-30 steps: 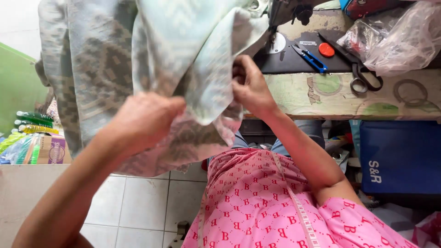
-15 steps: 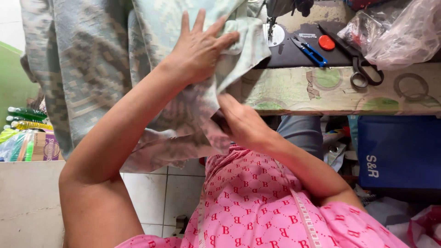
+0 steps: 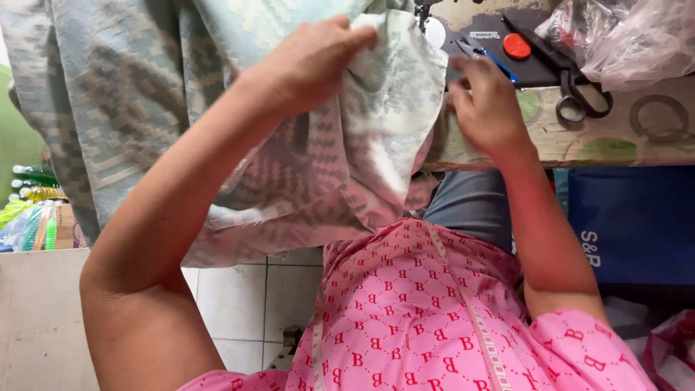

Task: The person is sewing the edge of a curtain. They fold the fabric edge to create a hem and then guide it through a sewing machine to stitch it in place.

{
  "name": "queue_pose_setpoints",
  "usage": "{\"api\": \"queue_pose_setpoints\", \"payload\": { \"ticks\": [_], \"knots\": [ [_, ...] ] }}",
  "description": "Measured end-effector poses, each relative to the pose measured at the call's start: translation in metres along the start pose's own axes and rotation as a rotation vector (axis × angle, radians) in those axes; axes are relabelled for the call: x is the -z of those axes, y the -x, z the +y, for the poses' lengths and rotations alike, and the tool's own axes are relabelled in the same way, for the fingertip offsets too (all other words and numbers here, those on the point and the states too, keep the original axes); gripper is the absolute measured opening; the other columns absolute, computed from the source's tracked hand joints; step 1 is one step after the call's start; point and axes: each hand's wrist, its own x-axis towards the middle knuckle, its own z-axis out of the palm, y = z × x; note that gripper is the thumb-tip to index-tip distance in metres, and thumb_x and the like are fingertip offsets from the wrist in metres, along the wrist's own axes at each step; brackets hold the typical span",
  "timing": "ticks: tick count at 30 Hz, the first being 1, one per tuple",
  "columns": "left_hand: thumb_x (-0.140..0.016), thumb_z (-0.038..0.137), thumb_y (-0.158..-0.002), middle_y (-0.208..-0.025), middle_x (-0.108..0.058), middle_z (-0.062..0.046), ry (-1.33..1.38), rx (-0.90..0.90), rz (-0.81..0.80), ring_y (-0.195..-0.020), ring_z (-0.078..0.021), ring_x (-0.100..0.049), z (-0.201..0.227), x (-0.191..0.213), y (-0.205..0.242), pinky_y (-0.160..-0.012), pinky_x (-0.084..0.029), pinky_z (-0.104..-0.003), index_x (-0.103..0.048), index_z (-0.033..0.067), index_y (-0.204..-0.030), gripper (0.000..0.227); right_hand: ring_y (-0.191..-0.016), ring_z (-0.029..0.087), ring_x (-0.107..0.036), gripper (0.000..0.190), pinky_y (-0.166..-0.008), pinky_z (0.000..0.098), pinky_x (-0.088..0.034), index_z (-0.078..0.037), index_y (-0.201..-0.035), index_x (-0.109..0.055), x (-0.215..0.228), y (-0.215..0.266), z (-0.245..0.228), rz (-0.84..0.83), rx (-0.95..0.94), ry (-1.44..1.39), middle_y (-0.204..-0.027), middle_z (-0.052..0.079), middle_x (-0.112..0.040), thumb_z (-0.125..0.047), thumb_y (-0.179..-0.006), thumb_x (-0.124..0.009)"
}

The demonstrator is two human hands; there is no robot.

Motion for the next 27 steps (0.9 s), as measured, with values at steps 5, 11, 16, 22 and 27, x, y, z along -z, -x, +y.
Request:
{"api": "queue_pose_setpoints", "payload": {
  "ticks": [5,11,16,22,27],
  "knots": [
    [-0.054,0.009,-0.091,-0.103,-0.065,0.0,0.405,0.272,0.064,-0.082,-0.0145,-0.061,-0.029,0.041,0.029,-0.066,-0.048,-0.034,-0.066,0.0241,-0.109,0.027,-0.082,0.019,-0.059,0.054,-0.075,0.0374,-0.049,0.0,-0.148,-0.047,-0.008,-0.053,0.008,-0.123,-0.22,-0.143,-0.12,0.011,-0.06,-0.013,-0.1,-0.069],
    [-0.085,0.018,-0.115,-0.081,-0.046,0.013,0.476,0.471,0.35,-0.073,-0.0028,-0.038,-0.1,0.02,0.091,-0.06,-0.027,-0.028,-0.042,0.0217,-0.079,0.056,-0.087,0.017,-0.059,0.03,-0.076,0.0371,-0.045,-0.007,-0.107,-0.067,-0.012,-0.05,0.013,-0.234,-0.186,-0.075,-0.094,0.001,-0.064,-0.02,-0.081,-0.074],
    [-0.075,0.015,-0.094,-0.102,-0.066,-0.006,-0.798,-0.077,0.423,-0.089,-0.0269,-0.065,-0.079,0.007,0.109,-0.073,-0.051,-0.038,-0.068,0.0172,-0.109,0.017,-0.078,0.011,-0.039,0.021,-0.07,0.0285,-0.031,-0.013,-0.108,-0.064,0.011,-0.027,-0.027,-0.122,-0.199,-0.258,-0.095,-0.005,-0.043,-0.028,-0.1,-0.076],
    [-0.08,0.014,-0.078,-0.127,-0.055,-0.019,-0.473,0.006,0.099,-0.113,-0.0419,-0.056,-0.03,0.026,0.105,-0.088,-0.046,-0.05,-0.063,0.0129,-0.098,0.027,-0.101,0.012,-0.07,0.044,-0.092,0.0234,-0.057,-0.005,-0.133,-0.055,0.021,0.009,-0.024,-0.114,-0.272,-0.661,-0.104,0.006,-0.068,-0.002,-0.095,-0.077],
    [-0.078,0.004,-0.086,-0.124,-0.055,-0.014,-0.331,-0.089,0.113,-0.105,-0.0347,-0.057,-0.023,0.039,0.101,-0.081,-0.046,-0.051,-0.058,0.007,-0.093,0.022,-0.129,0.031,-0.06,0.017,-0.104,0.038,-0.048,0.002,-0.108,-0.065,0.047,0.019,-0.047,0.077,0.069,-0.344,-0.135,0.02,-0.06,0.008,-0.098,-0.079]
  ]
}}
